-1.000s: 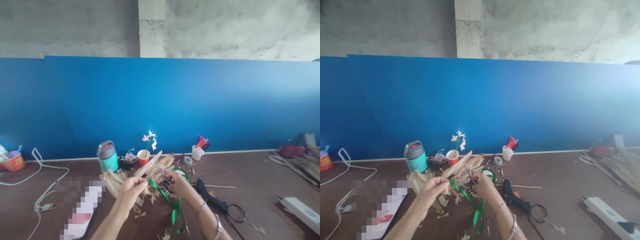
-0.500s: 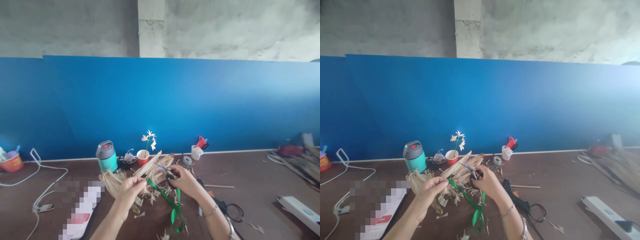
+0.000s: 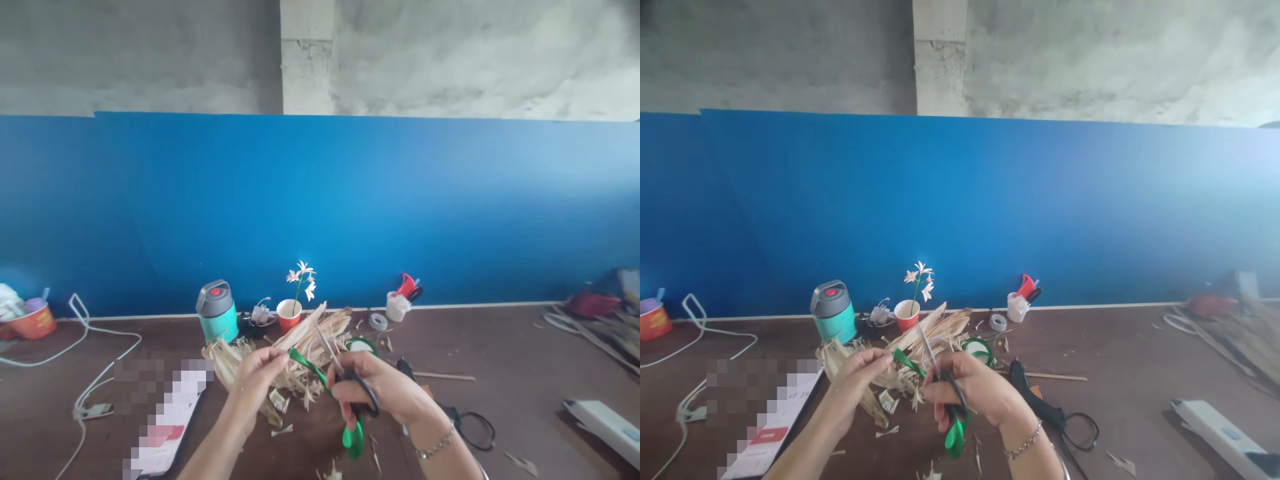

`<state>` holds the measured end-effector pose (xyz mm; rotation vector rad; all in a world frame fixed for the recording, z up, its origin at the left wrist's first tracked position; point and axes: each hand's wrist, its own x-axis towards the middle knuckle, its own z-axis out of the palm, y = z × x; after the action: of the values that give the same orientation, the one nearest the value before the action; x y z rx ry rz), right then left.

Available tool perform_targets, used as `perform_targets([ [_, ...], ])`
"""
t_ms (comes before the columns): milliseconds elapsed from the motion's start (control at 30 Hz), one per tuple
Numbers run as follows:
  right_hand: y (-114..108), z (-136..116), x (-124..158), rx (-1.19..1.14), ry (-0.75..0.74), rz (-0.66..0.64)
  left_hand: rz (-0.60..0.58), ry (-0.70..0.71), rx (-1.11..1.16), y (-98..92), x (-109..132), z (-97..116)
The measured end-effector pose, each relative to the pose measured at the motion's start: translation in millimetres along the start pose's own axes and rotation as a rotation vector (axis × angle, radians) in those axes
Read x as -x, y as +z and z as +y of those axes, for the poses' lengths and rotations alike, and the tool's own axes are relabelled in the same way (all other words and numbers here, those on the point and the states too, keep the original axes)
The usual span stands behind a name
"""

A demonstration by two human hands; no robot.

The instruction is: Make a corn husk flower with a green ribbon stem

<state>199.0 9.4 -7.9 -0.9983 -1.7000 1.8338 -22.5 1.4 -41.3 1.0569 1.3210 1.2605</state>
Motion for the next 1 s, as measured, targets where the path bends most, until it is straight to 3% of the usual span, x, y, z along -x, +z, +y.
perform_targets([
  [167,15.6,-2.5,2.8,0.092,0.137,-0.128,0.078,0.049,-0.009,-4.5,-4.5,0.5],
  [333,22.5,2.6,-5.0,0.107,0.131,-0.164,0.141,0.059,0.053,-5.0,-4.6,0.1],
  [467,31.3,11.0,-15.6,0.113,0.089,-0.130,0.148,0.049,0.121,-4.5,-2.4,0.6],
  [700,47.0,28.3,-33.5,0.113,0.018,0.039,0.104,-0.047,0.275,-3.4,-3.6,-6.2],
  [1000,51.7,25.6,-37.3,0.096,-0.039,0.174,0.014,-0.128,0.507,0.8,-5.0,-11.8],
])
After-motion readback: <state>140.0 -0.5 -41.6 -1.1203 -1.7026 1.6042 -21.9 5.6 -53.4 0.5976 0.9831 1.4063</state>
